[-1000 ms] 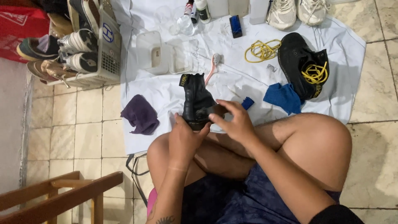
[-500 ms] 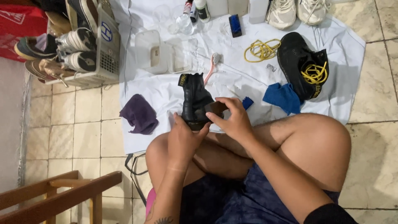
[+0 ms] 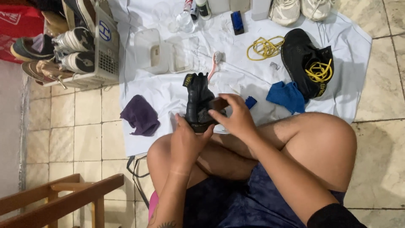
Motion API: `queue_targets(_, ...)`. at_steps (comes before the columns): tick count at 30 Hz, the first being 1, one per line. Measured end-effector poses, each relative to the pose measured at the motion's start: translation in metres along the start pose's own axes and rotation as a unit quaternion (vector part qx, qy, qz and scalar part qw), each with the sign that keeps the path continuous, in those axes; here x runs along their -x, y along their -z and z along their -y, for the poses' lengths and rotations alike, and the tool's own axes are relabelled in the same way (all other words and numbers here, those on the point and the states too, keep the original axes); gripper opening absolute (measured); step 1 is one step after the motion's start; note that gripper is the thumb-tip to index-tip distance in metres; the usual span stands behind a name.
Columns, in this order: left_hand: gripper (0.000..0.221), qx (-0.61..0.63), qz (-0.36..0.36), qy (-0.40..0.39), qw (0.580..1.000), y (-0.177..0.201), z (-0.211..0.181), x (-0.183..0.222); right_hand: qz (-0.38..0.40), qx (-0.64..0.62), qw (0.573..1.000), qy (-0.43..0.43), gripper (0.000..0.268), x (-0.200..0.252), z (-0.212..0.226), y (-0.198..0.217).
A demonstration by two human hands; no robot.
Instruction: Final buffing and cleaning of a black leather boot using a cloth and a brush to achieve a polished finish.
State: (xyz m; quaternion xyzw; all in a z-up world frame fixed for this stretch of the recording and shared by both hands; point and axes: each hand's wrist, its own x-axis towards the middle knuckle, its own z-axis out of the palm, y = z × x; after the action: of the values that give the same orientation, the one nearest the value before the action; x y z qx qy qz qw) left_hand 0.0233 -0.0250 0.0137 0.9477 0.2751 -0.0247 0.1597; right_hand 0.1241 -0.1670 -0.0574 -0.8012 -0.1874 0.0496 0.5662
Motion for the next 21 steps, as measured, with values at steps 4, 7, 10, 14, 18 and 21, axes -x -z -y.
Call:
queue_targets(4,0.125,-0.016,0.012,0.005,1.000,-0.001,-0.002,0.000,-0.006,-0.059,0.998,-0.019,0.055,0.000,0.013,0.000)
queue_targets(7,0.120,0.011,0.025,0.003,1.000,0.001,0.003,0.006,0.043,-0.113,0.993,0.000,0.057,0.002,0.010,-0.003)
queue_targets(10,0.122,0.002,0.029,0.002,1.000,0.005,0.001,0.003,0.030,0.013,0.995,-0.094,0.059,-0.006,-0.002,0.000)
queue_targets(14,0.122,0.012,0.048,0.019,0.999,0.007,0.001,-0.002,0.088,-0.129,0.987,-0.049,0.063,-0.008,0.031,0.017)
queue_targets(18,0.117,0.010,0.057,0.024,0.998,0.011,0.005,-0.005,0.137,0.016,0.962,-0.235,0.065,-0.020,-0.013,0.017)
queue_targets(21,0.111,0.036,0.057,0.025,0.997,0.022,0.001,-0.007,0.166,-0.075,0.959,-0.215,0.068,-0.015,0.038,0.032)
